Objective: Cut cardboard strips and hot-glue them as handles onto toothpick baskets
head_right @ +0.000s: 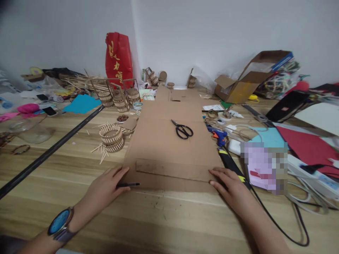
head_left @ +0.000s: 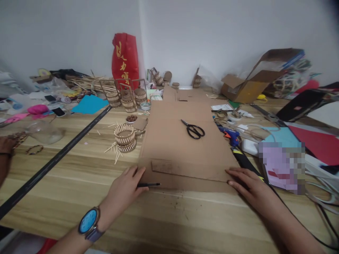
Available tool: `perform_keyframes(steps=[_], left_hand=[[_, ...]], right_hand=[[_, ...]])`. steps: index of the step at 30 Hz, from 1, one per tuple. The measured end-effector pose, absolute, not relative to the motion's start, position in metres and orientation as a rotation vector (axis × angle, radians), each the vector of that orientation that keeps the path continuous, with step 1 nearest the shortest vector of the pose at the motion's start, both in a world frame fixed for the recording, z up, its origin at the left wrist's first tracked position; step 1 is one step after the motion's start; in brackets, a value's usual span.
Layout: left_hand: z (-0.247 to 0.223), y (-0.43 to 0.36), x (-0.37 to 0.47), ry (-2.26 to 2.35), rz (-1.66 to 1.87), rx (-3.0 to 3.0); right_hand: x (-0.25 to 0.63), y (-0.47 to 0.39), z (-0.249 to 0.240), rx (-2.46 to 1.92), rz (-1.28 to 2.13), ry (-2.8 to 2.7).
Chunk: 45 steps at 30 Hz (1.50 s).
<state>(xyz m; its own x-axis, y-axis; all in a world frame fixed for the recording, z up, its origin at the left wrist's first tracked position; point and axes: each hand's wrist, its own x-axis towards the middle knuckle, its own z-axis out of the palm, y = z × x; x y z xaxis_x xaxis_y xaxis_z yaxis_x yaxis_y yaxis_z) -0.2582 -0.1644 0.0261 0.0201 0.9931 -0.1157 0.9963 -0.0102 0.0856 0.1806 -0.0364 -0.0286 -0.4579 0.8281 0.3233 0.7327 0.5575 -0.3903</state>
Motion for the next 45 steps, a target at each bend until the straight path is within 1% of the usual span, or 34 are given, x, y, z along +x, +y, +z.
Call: perform_keyframes(steps=[4, 7, 9, 10, 12, 13, 15, 17, 20, 22, 24, 26, 28, 29, 31, 33, 35, 38, 45], left_hand=[[0.027, -0.16, -0.261, 2.107, 0.041, 2.117], [0.039, -0.163, -0.262, 2.131, 0.072, 2.066], [0.054, -0.167, -0.26, 2.152, 0.196, 2.014], [0.063, -0.169, -0.258, 2.129, 0.318, 1.981], [0.077, -0.171, -0.249, 1.947, 0.583, 1.848], [0.082, -0.17, -0.242, 1.807, 0.66, 1.718], [0.086, -0.164, -0.222, 1.483, 0.626, 1.344], [0.082, -0.155, -0.196, 1.223, 0.471, 1.002], [0.07, -0.14, -0.152, 1.079, 0.168, 0.915], [0.066, -0.134, -0.128, 1.02, 0.04, 0.942], [0.068, -0.131, -0.116, 0.937, 0.007, 1.081], [0.073, -0.125, -0.116, 0.894, 0.121, 1.471], [0.077, -0.115, -0.125, 1.09, 0.282, 1.951], [0.076, -0.109, -0.13, 1.229, 0.308, 2.135], [0.069, -0.098, -0.141, 1.484, 0.253, 2.384], [0.057, -0.09, -0.147, 1.639, 0.092, 2.49], [0.045, -0.089, -0.151, 1.676, -0.013, 2.532], [0.035, -0.093, -0.152, 1.644, -0.062, 2.605], [0.031, -0.102, -0.154, 1.515, -0.089, 2.694]], right_hand=[[0.177, -0.035, -0.033, -1.233, 0.157, -2.322], [0.175, -0.03, -0.037, -1.164, 0.064, -2.328], [0.173, -0.029, -0.036, -1.096, -0.051, -2.326], [0.171, -0.03, -0.034, -1.064, -0.131, -2.326], [0.165, -0.036, -0.025, -1.019, -0.321, -2.322], [0.159, -0.041, -0.019, -0.996, -0.415, -2.316], [0.144, -0.056, -0.006, -0.905, -0.543, -2.321], [0.123, -0.072, 0.005, -0.697, -0.543, -2.402], [0.087, -0.092, 0.017, -0.392, -0.422, -2.579], [0.073, -0.095, 0.02, -0.372, -0.331, -2.611], [0.074, -0.089, 0.019, -0.472, -0.243, -2.617], [0.092, -0.075, 0.017, -0.687, -0.123, -2.578], [0.119, -0.057, 0.016, -0.989, 0.028, -2.455], [0.134, -0.049, 0.015, -1.079, 0.074, -2.392], [0.16, -0.035, 0.013, -1.184, 0.238, -2.354], [0.177, -0.028, 0.011, -1.254, 0.373, -2.322], [0.184, -0.026, 0.009, -1.301, 0.458, -2.292], [0.185, -0.029, 0.008, -1.346, 0.522, -2.26], [0.191, -0.038, 0.009, -1.375, 0.647, -2.21]])
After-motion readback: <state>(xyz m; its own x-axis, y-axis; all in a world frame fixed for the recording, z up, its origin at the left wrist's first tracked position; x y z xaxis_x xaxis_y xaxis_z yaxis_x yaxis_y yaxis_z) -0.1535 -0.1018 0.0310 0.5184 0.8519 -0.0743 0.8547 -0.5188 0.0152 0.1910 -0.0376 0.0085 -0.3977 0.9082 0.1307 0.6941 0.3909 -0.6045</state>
